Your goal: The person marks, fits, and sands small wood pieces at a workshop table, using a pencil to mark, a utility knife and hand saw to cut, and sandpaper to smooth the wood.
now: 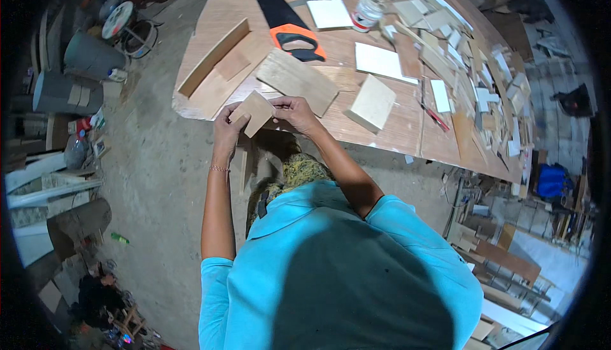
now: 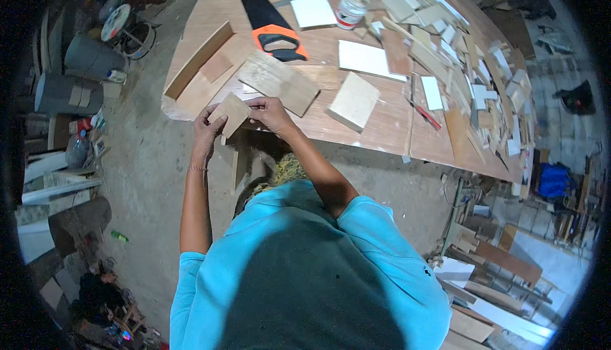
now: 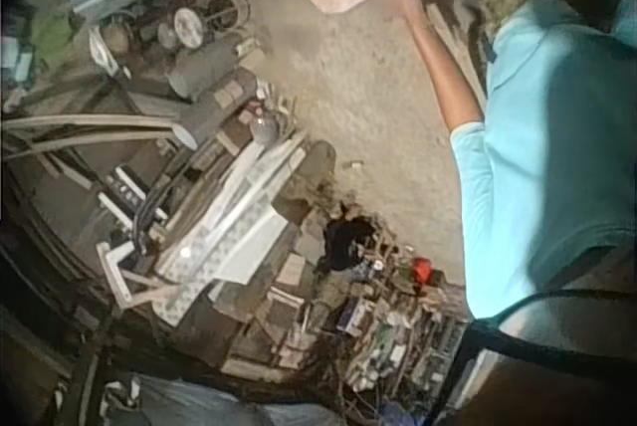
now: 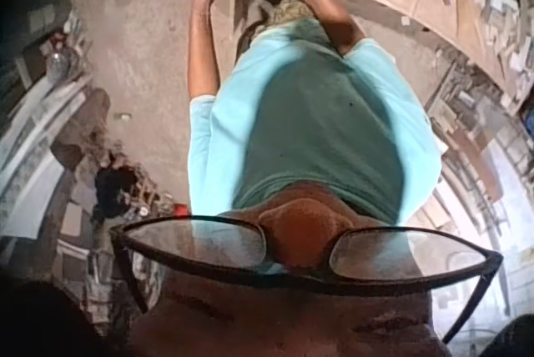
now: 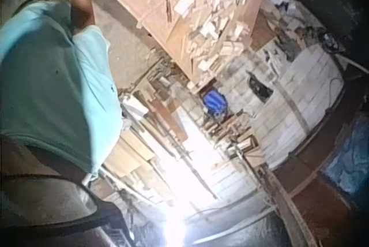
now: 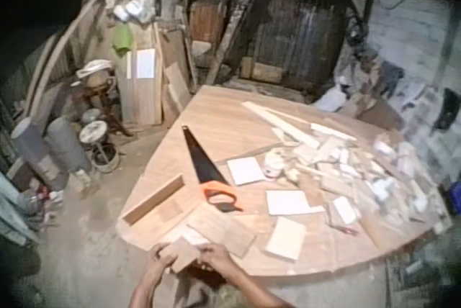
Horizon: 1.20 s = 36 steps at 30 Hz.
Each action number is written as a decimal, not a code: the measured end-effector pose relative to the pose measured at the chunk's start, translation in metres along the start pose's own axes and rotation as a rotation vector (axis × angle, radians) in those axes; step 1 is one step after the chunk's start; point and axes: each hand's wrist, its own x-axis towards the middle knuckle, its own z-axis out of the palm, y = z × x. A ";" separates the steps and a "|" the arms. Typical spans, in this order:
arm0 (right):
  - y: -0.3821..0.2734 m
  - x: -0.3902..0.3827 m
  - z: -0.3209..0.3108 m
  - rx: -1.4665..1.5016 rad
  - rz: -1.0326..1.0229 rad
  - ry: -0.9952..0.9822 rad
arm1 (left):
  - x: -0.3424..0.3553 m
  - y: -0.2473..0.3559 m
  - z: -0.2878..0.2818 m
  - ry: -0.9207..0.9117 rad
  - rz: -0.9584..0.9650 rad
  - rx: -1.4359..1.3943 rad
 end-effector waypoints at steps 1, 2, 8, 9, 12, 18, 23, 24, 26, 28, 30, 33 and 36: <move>0.000 -0.005 -0.012 0.001 -0.009 0.021 | -0.002 0.004 0.013 -0.041 -0.040 -0.014; -0.002 -0.010 -0.025 -0.035 -0.046 0.107 | 0.000 0.001 0.026 -0.060 -0.035 -0.012; -0.033 -0.045 -0.079 -0.316 -0.087 0.297 | -0.007 0.003 0.105 -0.204 0.061 0.084; -0.042 -0.052 -0.090 -0.367 -0.095 0.300 | -0.005 0.002 0.116 -0.226 0.031 0.119; -0.053 -0.068 -0.143 -0.438 -0.151 0.341 | 0.000 0.002 0.177 -0.254 0.093 -0.041; -0.071 -0.124 -0.276 -0.630 -0.338 0.561 | -0.011 0.028 0.314 -0.380 0.044 0.053; -0.062 -0.182 -0.378 -1.273 0.151 0.869 | -0.011 0.014 0.388 -0.498 -0.070 0.163; -0.063 -0.190 -0.385 -1.257 0.156 0.865 | -0.008 0.002 0.396 -0.519 -0.064 0.161; -0.066 -0.203 -0.394 -1.325 0.493 0.835 | -0.005 -0.009 0.411 -0.521 -0.087 0.168; -0.066 -0.213 -0.398 -1.340 0.553 0.808 | -0.003 -0.020 0.419 -0.529 -0.108 0.174; -0.060 -0.223 -0.406 -1.314 0.376 0.785 | -0.002 -0.027 0.421 -0.510 -0.146 0.174; -0.050 -0.228 -0.422 -1.262 0.172 0.747 | 0.001 -0.034 0.423 -0.492 -0.033 0.282; -0.046 -0.230 -0.406 -1.195 0.110 0.771 | -0.001 -0.035 0.420 -0.443 0.080 0.543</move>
